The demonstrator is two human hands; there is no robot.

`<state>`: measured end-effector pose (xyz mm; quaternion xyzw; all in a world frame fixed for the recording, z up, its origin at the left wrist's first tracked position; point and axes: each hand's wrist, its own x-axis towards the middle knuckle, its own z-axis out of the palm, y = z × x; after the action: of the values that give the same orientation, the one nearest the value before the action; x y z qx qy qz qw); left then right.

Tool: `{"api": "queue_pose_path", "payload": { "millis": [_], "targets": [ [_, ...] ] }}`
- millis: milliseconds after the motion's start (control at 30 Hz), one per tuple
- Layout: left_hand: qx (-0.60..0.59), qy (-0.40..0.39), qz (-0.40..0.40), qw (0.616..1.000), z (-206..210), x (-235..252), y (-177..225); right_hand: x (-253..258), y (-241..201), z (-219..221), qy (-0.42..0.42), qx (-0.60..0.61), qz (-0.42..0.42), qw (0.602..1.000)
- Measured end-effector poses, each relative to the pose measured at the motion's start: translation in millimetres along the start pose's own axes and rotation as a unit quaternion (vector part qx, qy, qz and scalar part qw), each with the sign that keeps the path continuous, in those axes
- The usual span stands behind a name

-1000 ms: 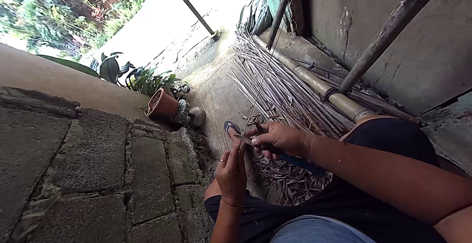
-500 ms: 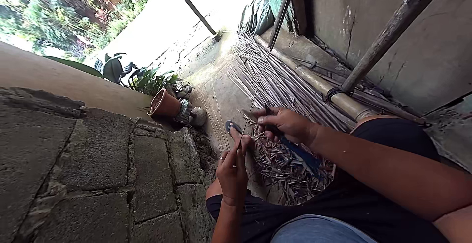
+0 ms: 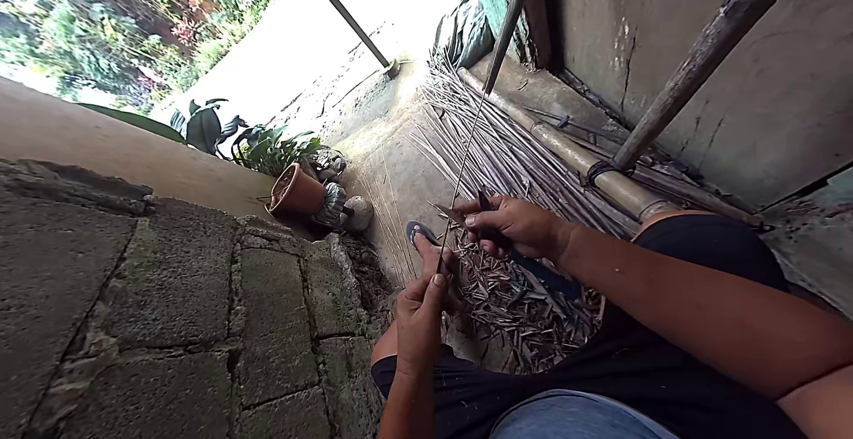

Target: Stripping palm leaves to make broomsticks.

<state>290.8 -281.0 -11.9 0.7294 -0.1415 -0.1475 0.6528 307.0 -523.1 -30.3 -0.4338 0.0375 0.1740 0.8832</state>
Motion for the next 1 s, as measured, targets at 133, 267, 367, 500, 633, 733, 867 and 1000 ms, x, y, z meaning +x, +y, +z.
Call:
{"api": "queue_pose_path", "payload": {
  "millis": [133, 267, 367, 500, 633, 733, 867, 1000],
  "targets": [
    [0.102, 0.008, 0.063, 0.993, 1.9, 1.1, -3.0, -6.7, 12.4, 8.3, -0.088, -0.063, 0.031, 0.994],
    [-0.083, -0.021, -0.031, 0.996, -0.7, -2.0, 1.2, -2.1, 6.5, 6.7, -0.044, -0.034, 0.010, 0.998],
    [-0.172, -0.031, -0.065, 0.982, -0.8, -3.4, 0.6, -3.7, 4.3, 2.7, -0.071, -0.029, 0.022, 0.997],
    [-0.245, -0.051, -0.101, 0.963, -1.0, -2.9, 4.3, -10.5, 11.8, 11.7, -0.131, -0.054, 0.034, 0.989],
    [-0.266, -0.070, -0.114, 0.955, -4.0, -4.9, 3.6, 0.1, 0.2, -5.1, -0.036, -0.005, 0.013, 0.999],
    [-0.116, -0.040, -0.059, 0.991, -2.4, -5.6, 0.3, 2.9, -2.5, -11.6, 0.006, 0.037, 0.008, 0.999],
    [0.439, 0.105, 0.230, 0.862, 2.8, -4.9, -18.2, 1.5, -2.8, -12.1, -0.004, 0.035, -0.013, 0.999],
    [0.499, 0.184, 0.348, 0.772, -0.4, 0.8, -25.9, 1.1, 0.1, -6.5, 0.018, 0.014, -0.009, 1.000]
  ]
}}
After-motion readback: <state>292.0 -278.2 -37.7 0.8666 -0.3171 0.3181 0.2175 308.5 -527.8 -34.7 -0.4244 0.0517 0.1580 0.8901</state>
